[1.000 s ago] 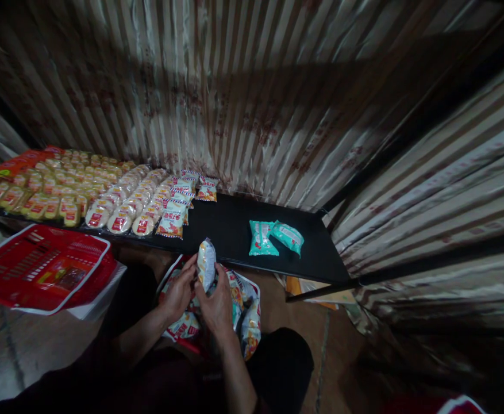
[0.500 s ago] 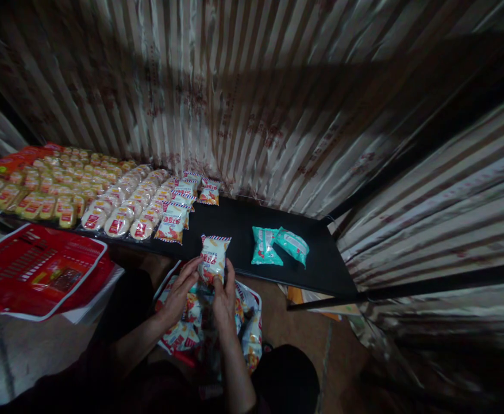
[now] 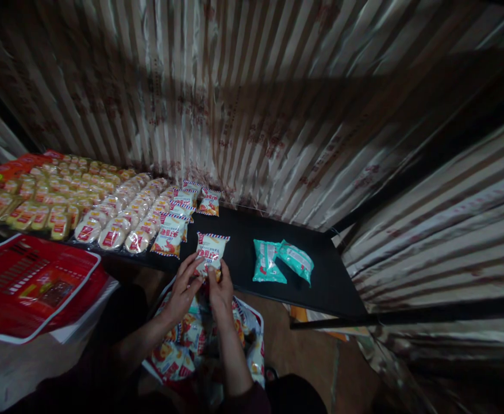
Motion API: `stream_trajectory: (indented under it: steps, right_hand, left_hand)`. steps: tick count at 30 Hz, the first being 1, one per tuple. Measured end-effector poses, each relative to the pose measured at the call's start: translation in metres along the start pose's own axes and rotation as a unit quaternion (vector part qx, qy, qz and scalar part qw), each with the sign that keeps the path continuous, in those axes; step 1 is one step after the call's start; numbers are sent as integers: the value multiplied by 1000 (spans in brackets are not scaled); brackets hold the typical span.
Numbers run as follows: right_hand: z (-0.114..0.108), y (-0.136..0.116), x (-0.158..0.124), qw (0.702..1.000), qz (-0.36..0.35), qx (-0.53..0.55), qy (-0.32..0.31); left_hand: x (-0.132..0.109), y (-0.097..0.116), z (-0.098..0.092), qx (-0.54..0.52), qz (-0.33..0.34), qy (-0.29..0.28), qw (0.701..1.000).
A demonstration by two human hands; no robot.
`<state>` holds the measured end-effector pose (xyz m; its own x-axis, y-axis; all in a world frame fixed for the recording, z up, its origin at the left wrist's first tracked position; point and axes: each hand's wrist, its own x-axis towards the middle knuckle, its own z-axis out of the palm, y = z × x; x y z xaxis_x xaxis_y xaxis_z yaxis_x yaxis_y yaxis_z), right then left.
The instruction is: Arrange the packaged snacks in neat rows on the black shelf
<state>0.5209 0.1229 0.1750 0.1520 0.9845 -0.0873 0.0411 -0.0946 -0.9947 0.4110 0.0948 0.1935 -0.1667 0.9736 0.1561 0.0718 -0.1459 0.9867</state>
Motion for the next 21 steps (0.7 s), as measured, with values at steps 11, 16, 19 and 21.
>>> stream_trajectory:
  steps: [11, 16, 19, 21]
  right_hand:
    - [26, 5, 52, 1000, -23, 11, 15]
    - [36, 10, 77, 999, -16, 19, 30]
    - [42, 11, 91, 999, -16, 21, 36]
    - [44, 11, 101, 999, -21, 18, 35]
  left_hand:
    - [48, -16, 7, 98, 47, 27, 994]
    - [69, -28, 12, 198, 53, 27, 978]
    - [81, -34, 15, 246, 55, 24, 967]
    - [89, -37, 17, 264, 56, 26, 963]
